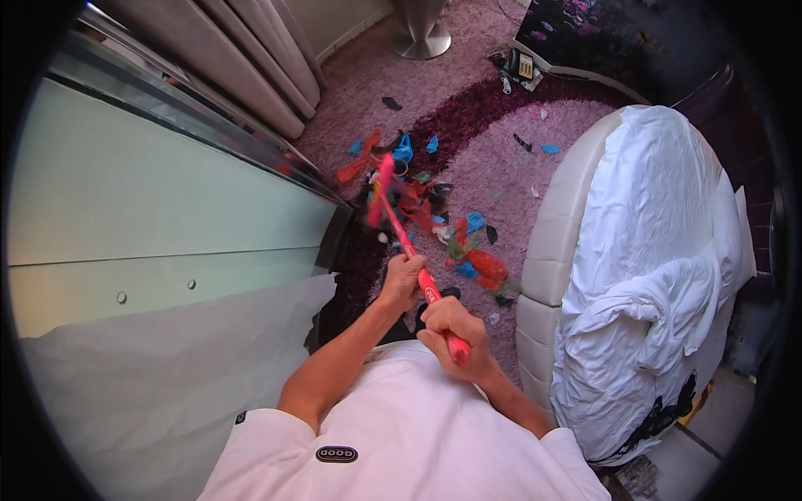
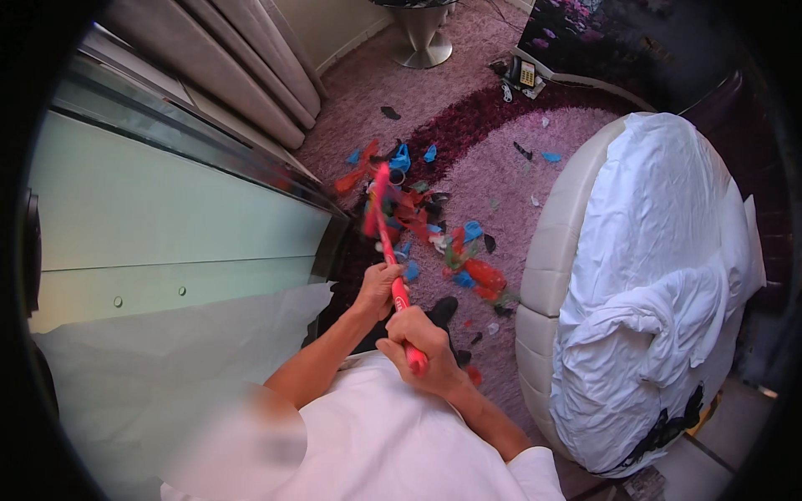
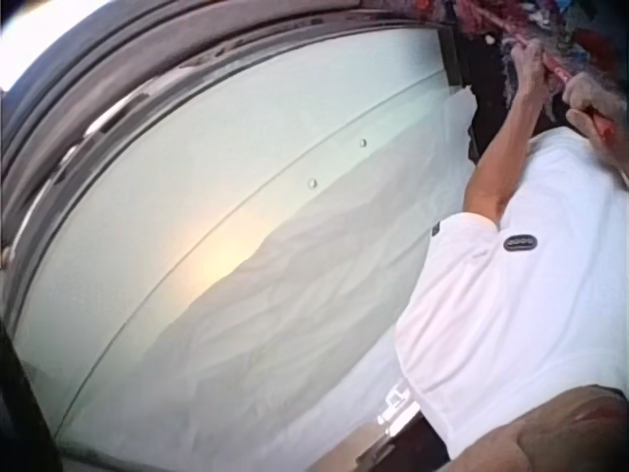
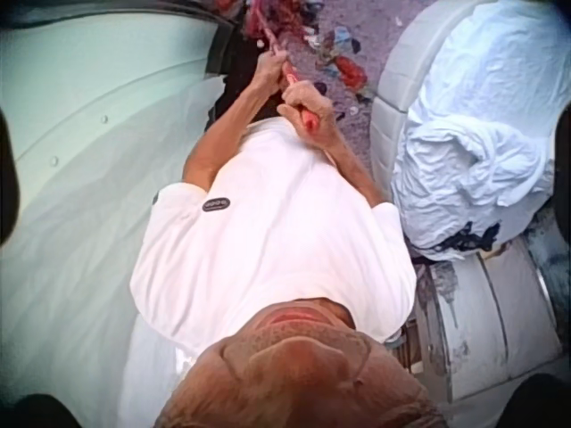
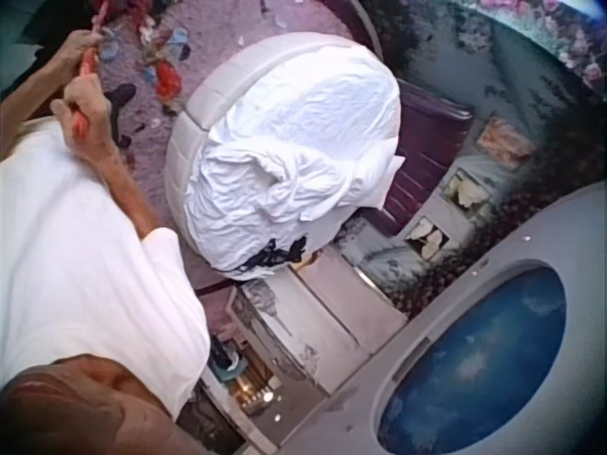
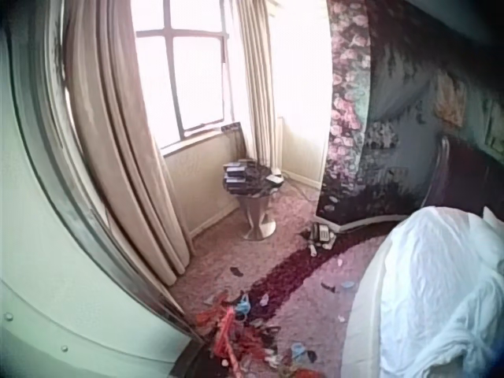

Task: The person uses a red broom to sweep scattered colorful confetti and debris on a pink rug in a bedroom. The person moves the broom back and forth to gather the debris into a pile near a bed and a pink suitcase.

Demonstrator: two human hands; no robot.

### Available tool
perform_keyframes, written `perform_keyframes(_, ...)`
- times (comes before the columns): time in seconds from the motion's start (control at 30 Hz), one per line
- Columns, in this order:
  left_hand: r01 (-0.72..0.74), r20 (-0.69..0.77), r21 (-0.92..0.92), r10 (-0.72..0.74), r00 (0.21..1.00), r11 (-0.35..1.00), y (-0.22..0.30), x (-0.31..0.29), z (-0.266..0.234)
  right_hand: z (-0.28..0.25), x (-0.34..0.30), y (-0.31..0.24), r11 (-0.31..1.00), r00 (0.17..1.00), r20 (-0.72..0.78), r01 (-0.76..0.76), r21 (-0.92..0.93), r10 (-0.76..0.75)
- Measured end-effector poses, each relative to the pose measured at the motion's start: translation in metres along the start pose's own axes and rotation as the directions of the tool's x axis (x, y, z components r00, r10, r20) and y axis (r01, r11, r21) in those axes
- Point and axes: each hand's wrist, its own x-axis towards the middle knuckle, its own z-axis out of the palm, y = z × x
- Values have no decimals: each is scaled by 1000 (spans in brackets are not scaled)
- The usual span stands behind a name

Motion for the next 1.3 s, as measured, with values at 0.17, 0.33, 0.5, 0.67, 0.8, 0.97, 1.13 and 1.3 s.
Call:
perform_keyframes(0.17,-21,20,86,19,1000,996,22,-22,29,-22,-6,-11,989,988,54,145,-16,-144)
perform_keyframes(0.33,157,69,-3,-156,985,988,-5,-31,46,-33,-5,-37,996,997,67,46,-77,-41)
perform_keyframes(0.5,328,39,-36,-327,944,944,-43,-29,47,-27,-10,-37,975,979,-12,-204,-89,204)
perform_keyframes(0.67,204,-47,28,-202,978,979,-39,-8,24,-14,-6,-5,991,990,-64,-128,-27,126)
perform_keyframes(0.8,-23,-15,-13,22,1000,1000,-7,-3,10,-7,-4,-1,1000,1000,-11,13,-17,-13)
perform_keyframes(0.97,-92,-19,-61,91,996,994,26,-20,8,-2,13,-11,985,975,139,172,1,-171)
perform_keyframes(1.13,-48,-144,-102,33,989,994,18,-25,-8,7,25,-9,998,988,153,11,60,-20)
perform_keyframes(1.3,-49,-149,-10,47,988,999,3,9,-41,22,29,28,991,998,62,-35,132,27)
